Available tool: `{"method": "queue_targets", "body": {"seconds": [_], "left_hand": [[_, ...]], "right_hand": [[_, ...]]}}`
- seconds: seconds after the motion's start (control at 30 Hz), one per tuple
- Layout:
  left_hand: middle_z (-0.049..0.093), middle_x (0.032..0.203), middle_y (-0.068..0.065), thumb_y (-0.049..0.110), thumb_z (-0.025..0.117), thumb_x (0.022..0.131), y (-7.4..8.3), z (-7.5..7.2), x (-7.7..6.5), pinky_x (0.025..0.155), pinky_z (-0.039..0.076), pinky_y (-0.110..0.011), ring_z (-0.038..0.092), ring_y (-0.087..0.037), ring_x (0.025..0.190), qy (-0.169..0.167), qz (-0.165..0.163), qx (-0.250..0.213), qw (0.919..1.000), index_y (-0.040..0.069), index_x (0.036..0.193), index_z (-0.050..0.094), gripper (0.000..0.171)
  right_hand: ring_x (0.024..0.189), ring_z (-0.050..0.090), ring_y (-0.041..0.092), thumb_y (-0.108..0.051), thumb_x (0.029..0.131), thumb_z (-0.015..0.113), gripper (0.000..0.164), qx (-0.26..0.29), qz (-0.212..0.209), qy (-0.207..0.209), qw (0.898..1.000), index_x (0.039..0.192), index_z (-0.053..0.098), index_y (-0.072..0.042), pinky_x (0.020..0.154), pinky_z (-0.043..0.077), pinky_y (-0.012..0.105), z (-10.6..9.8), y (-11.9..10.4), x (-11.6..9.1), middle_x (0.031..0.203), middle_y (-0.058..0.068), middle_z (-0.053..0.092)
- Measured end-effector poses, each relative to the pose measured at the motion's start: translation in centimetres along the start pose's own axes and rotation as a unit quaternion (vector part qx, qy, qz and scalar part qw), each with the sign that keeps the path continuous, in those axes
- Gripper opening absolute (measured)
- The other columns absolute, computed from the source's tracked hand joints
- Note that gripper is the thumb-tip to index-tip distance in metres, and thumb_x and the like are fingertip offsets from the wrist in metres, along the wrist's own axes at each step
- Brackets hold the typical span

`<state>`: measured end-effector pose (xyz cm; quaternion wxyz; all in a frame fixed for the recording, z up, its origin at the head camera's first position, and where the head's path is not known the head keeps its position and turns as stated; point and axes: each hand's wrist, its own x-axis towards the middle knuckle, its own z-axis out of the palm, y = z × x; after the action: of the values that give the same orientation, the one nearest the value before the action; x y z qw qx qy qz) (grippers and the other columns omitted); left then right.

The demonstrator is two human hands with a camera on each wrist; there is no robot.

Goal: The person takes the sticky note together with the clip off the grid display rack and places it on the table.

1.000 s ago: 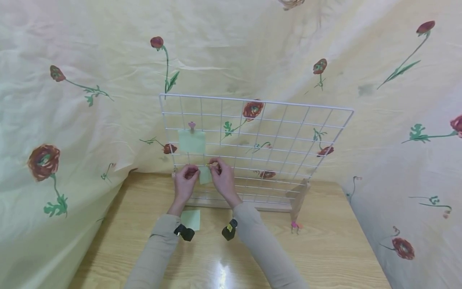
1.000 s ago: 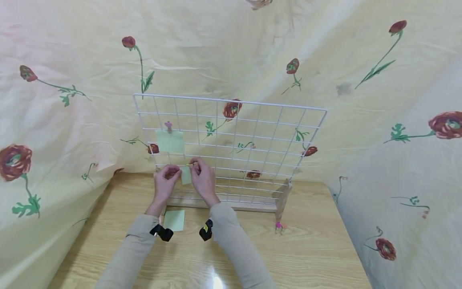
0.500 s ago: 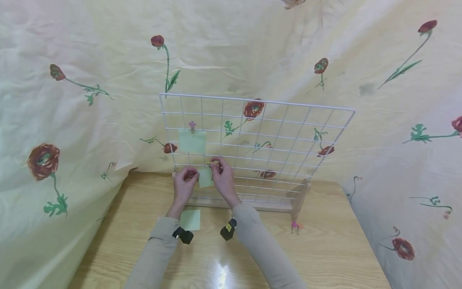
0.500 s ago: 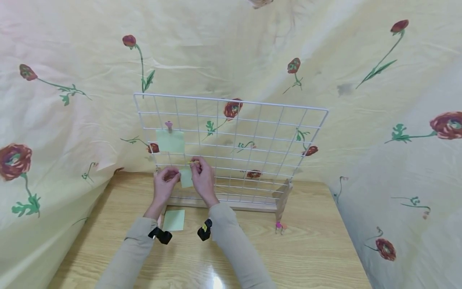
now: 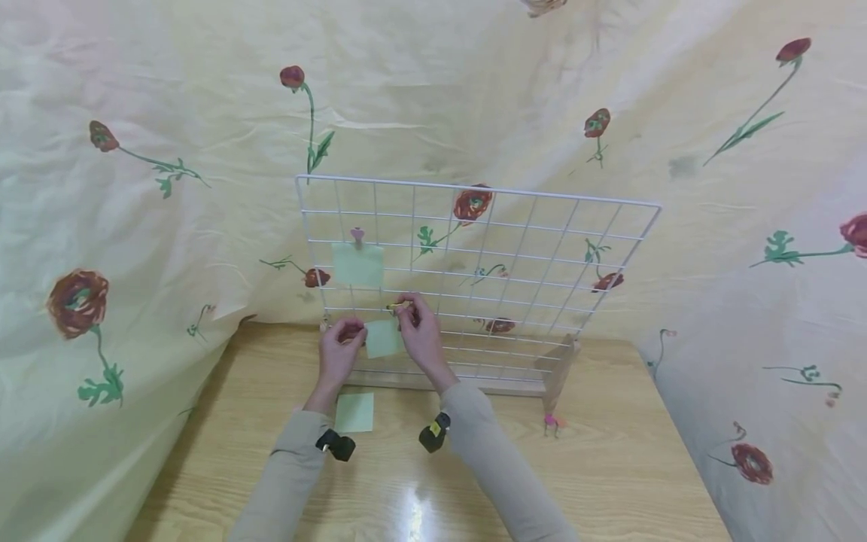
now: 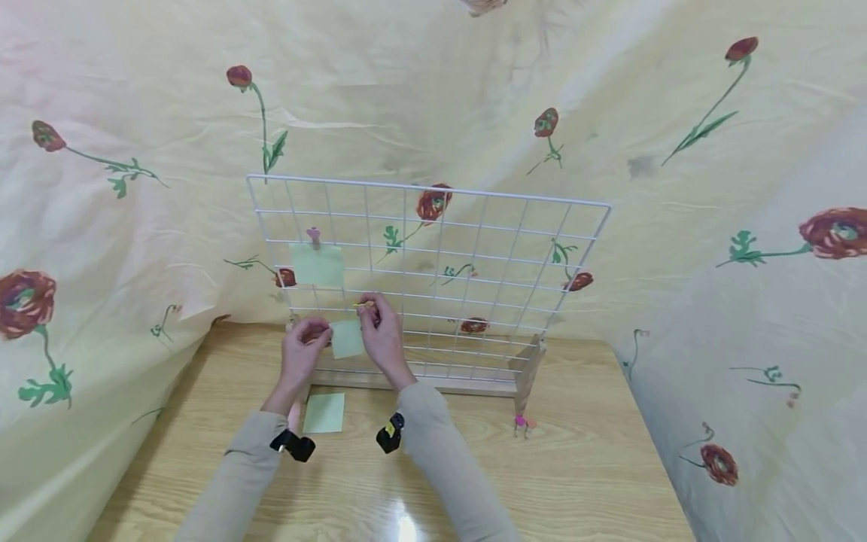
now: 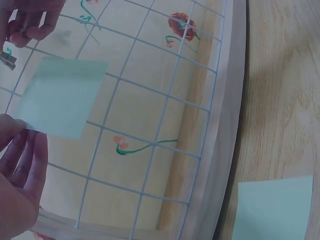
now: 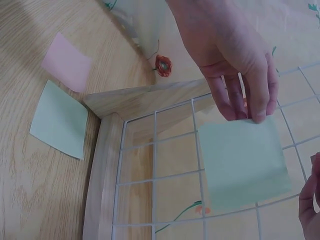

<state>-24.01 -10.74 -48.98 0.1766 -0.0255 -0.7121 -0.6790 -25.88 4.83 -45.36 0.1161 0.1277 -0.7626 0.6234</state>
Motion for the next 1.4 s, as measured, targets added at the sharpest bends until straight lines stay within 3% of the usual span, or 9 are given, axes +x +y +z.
{"method": "queue_targets", "body": {"seconds": [0.13, 0.37, 0.6, 0.8, 0.87, 1.0, 1.07, 1.3, 1.4], "left_hand": [[0.064, 0.092, -0.027, -0.014, 0.064, 0.084, -1.4, -0.4, 0.4, 0.067, 0.055, -0.019, 0.06, -0.009, 0.074, 0.002, -0.023, -0.015, 0.9996, -0.016, 0.098, 0.06, 0.014], [0.065, 0.093, -0.017, -0.01, 0.065, 0.085, -1.4, -0.9, 0.0, 0.07, 0.056, -0.021, 0.061, -0.01, 0.076, -0.002, -0.048, 0.001, 0.9988, -0.009, 0.1, 0.062, 0.015], [0.064, 0.096, -0.017, -0.008, 0.064, 0.087, -1.4, -1.5, -0.4, 0.071, 0.056, -0.021, 0.061, -0.012, 0.08, -0.012, -0.053, 0.003, 0.9985, -0.006, 0.102, 0.063, 0.015], [0.064, 0.098, -0.022, -0.008, 0.064, 0.088, -1.1, -1.8, -0.6, 0.069, 0.055, -0.019, 0.06, -0.011, 0.08, -0.022, -0.054, 0.016, 0.9982, -0.011, 0.103, 0.061, 0.016], [0.063, 0.099, -0.024, -0.008, 0.063, 0.088, -0.2, -1.9, -0.8, 0.068, 0.055, -0.02, 0.061, -0.014, 0.081, -0.026, -0.058, 0.022, 0.9977, -0.013, 0.103, 0.06, 0.016], [0.063, 0.096, -0.022, -0.008, 0.063, 0.088, -0.6, -2.2, -1.0, 0.068, 0.055, -0.02, 0.061, -0.014, 0.079, -0.022, -0.057, 0.027, 0.9978, -0.012, 0.102, 0.06, 0.014], [0.064, 0.094, -0.02, -0.007, 0.063, 0.088, -1.6, -2.3, -1.0, 0.066, 0.054, -0.019, 0.06, -0.012, 0.077, -0.017, -0.05, 0.025, 0.9983, -0.011, 0.1, 0.061, 0.013], [0.064, 0.093, -0.018, -0.008, 0.064, 0.087, -2.3, -2.6, -1.3, 0.066, 0.055, -0.019, 0.061, -0.009, 0.077, -0.015, -0.052, 0.015, 0.9984, -0.012, 0.1, 0.06, 0.014], [0.064, 0.094, -0.019, -0.008, 0.064, 0.088, -2.5, -2.8, -1.5, 0.066, 0.055, -0.019, 0.06, -0.009, 0.077, -0.016, -0.061, 0.013, 0.9979, -0.014, 0.102, 0.059, 0.017]], "right_hand": [[0.075, 0.051, 0.014, -0.004, 0.095, 0.057, 0.015, -0.019, -0.002, -0.001, 1.0, 0.11, 0.059, -0.002, 0.065, 0.046, 0.024, -0.3, 0.0, 0.0, 0.082, 0.002, 0.051], [0.099, 0.056, 0.022, -0.004, 0.095, 0.057, 0.016, -0.025, -0.008, -0.009, 1.0, 0.111, 0.058, -0.005, 0.079, 0.05, 0.033, -0.8, 0.3, -0.3, 0.107, 0.008, 0.054], [0.109, 0.054, 0.032, -0.002, 0.097, 0.054, 0.022, 0.011, -0.002, -0.031, 0.999, 0.119, 0.054, 0.001, 0.091, 0.048, 0.045, -1.7, 0.0, -0.8, 0.116, 0.021, 0.056], [0.105, 0.057, 0.037, 0.001, 0.097, 0.051, 0.02, 0.015, 0.013, -0.039, 0.999, 0.117, 0.052, 0.006, 0.091, 0.049, 0.042, -2.8, -2.1, -2.0, 0.112, 0.023, 0.058], [0.104, 0.058, 0.037, 0.0, 0.097, 0.051, 0.02, 0.014, 0.011, -0.038, 0.999, 0.116, 0.052, 0.007, 0.09, 0.049, 0.043, -2.8, -1.4, -2.0, 0.11, 0.024, 0.058], [0.1, 0.06, 0.031, -0.005, 0.097, 0.053, 0.019, 0.011, 0.011, -0.032, 0.999, 0.115, 0.053, 0.003, 0.089, 0.05, 0.041, -2.6, 1.1, -1.8, 0.107, 0.018, 0.06], [0.097, 0.06, 0.026, -0.007, 0.097, 0.054, 0.019, 0.004, 0.008, -0.032, 0.999, 0.115, 0.054, 0.002, 0.086, 0.052, 0.036, -2.5, 2.1, -1.7, 0.105, 0.013, 0.06], [0.092, 0.059, 0.038, 0.002, 0.094, 0.055, 0.016, -0.008, 0.015, -0.053, 0.998, 0.108, 0.055, 0.009, 0.08, 0.051, 0.038, -3.6, -0.7, -3.0, 0.099, 0.021, 0.061], [0.091, 0.059, 0.03, 0.001, 0.094, 0.057, 0.015, -0.026, 0.017, -0.056, 0.998, 0.108, 0.056, 0.007, 0.08, 0.051, 0.038, -3.8, 0.7, -3.2, 0.1, 0.018, 0.061]]}}
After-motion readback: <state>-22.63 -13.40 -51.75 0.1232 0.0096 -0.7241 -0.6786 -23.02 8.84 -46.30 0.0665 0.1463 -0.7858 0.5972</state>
